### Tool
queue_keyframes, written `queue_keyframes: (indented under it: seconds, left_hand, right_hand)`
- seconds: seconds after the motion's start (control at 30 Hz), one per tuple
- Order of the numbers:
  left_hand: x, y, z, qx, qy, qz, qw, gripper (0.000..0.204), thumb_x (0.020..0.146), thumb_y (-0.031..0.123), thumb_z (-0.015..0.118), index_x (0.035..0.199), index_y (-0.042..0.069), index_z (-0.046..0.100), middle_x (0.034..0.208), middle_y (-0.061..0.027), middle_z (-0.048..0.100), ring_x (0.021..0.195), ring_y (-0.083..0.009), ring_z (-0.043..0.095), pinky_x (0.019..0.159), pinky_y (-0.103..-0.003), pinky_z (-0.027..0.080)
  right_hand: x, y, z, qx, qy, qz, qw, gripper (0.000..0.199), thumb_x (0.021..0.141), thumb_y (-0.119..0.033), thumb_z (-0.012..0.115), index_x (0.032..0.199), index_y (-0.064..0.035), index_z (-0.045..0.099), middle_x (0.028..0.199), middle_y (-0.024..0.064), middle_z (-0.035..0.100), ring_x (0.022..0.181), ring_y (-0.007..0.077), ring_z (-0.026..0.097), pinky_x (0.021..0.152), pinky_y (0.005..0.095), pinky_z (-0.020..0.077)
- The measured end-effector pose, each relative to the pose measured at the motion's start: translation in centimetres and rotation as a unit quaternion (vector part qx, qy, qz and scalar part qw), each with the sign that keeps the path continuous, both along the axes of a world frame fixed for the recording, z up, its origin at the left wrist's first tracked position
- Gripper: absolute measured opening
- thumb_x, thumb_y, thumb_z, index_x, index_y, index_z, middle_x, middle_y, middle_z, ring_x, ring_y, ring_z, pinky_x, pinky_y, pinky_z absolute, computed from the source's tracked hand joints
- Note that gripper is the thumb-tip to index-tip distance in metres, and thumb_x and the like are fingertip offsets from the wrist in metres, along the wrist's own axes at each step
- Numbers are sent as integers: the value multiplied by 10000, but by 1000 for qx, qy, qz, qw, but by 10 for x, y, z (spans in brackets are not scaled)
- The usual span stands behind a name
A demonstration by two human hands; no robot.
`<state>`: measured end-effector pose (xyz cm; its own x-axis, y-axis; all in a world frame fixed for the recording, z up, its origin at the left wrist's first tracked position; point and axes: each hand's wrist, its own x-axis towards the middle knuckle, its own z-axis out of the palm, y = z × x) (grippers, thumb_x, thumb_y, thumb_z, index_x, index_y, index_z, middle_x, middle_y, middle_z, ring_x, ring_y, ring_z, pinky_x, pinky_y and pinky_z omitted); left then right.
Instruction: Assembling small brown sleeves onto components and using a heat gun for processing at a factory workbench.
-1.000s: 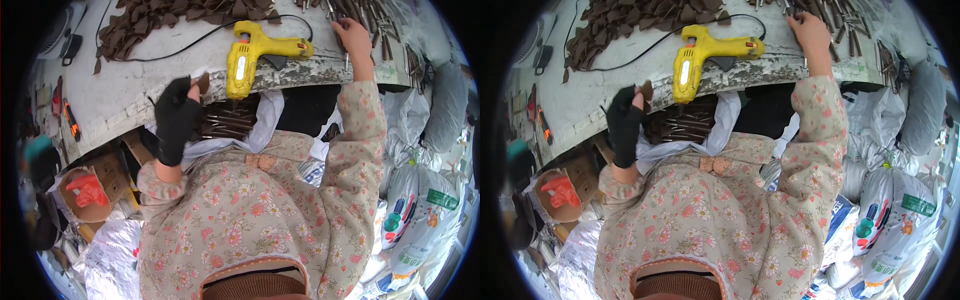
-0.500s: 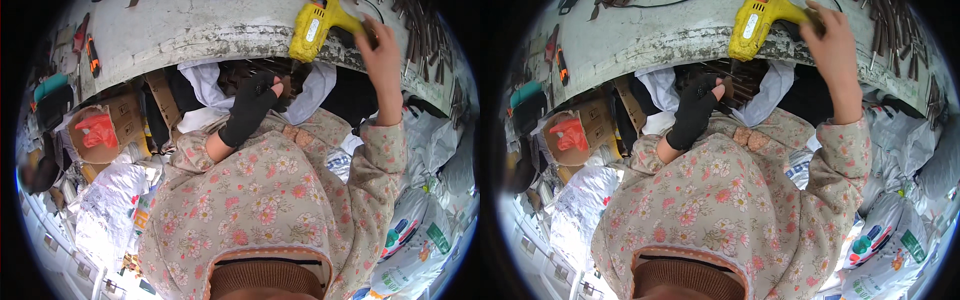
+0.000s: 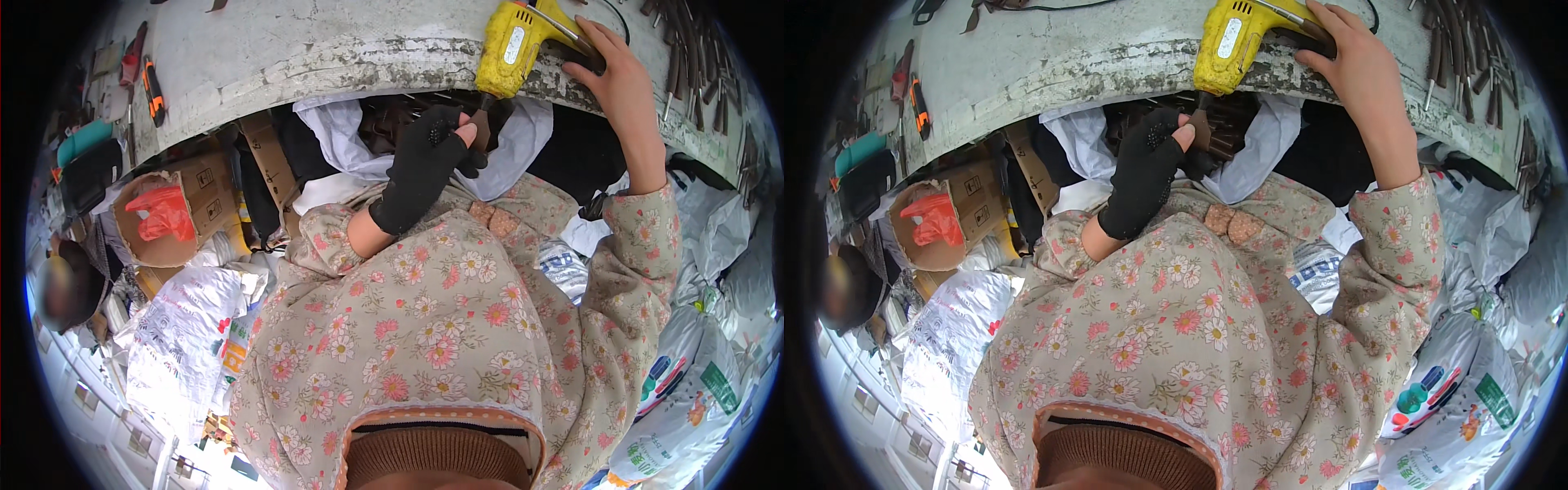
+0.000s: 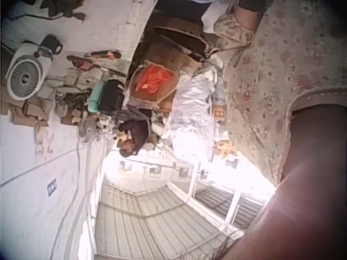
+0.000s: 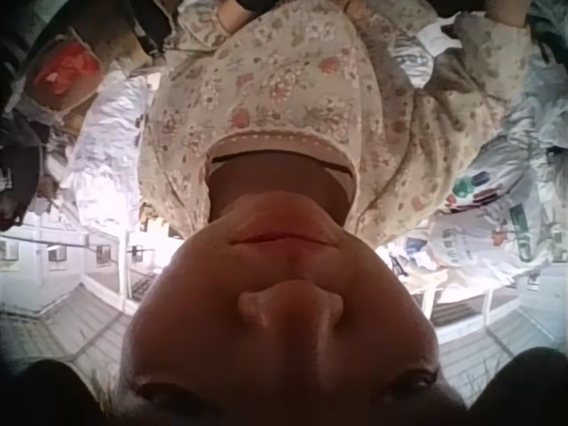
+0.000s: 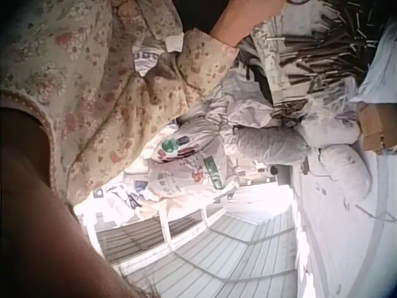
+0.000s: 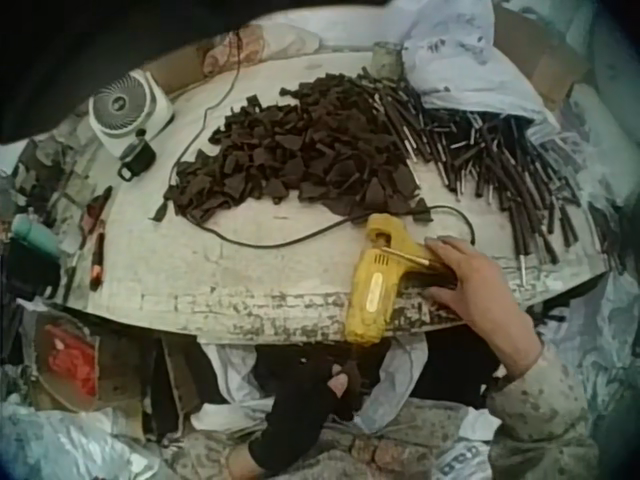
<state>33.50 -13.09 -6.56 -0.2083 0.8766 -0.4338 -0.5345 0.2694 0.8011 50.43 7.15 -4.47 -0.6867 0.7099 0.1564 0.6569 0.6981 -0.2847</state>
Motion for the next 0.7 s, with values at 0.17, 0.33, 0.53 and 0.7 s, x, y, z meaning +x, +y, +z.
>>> queue_keyframes:
  seconds: [0.17, 0.33, 0.53, 0.7]
  left_hand:
    - [-2, -1, 1, -20, 56, -8, 998, 167, 839, 114, 571, 963, 4, 553, 745, -21, 565, 576, -62, 497, 531, -208, 408]
    - [-4, -4, -6, 13, 151, -28, 988, 183, 867, 157, 528, 983, 17, 543, 745, -22, 564, 585, -59, 493, 523, -205, 397]
    - [-9, -1, 3, -69, -127, 63, 987, 237, 886, 299, 527, 882, 62, 537, 678, 7, 514, 500, -60, 425, 460, -200, 344]
    - [-7, 7, 12, -96, -284, 47, 953, 274, 876, 372, 530, 775, 119, 504, 619, 25, 477, 416, -69, 368, 380, -211, 284]
  right_hand:
    - [-5, -5, 5, -56, -8, -58, 997, 558, 712, -219, 687, 1234, -200, 490, 1171, 28, 538, 970, 240, 561, 796, 312, 455]
    - [-2, -18, -1, -11, 57, -36, 998, 508, 764, -201, 654, 1240, -140, 484, 1182, 63, 526, 818, 230, 571, 733, 308, 462]
    - [5, -96, 27, -400, 205, -15, 893, 417, 823, -15, 531, 1235, -13, 471, 985, 76, 586, 687, 80, 504, 607, 197, 408]
    - [13, -129, 54, -440, 199, 29, 875, 340, 764, 32, 584, 1099, -24, 595, 772, 80, 596, 654, 133, 537, 594, 236, 413]
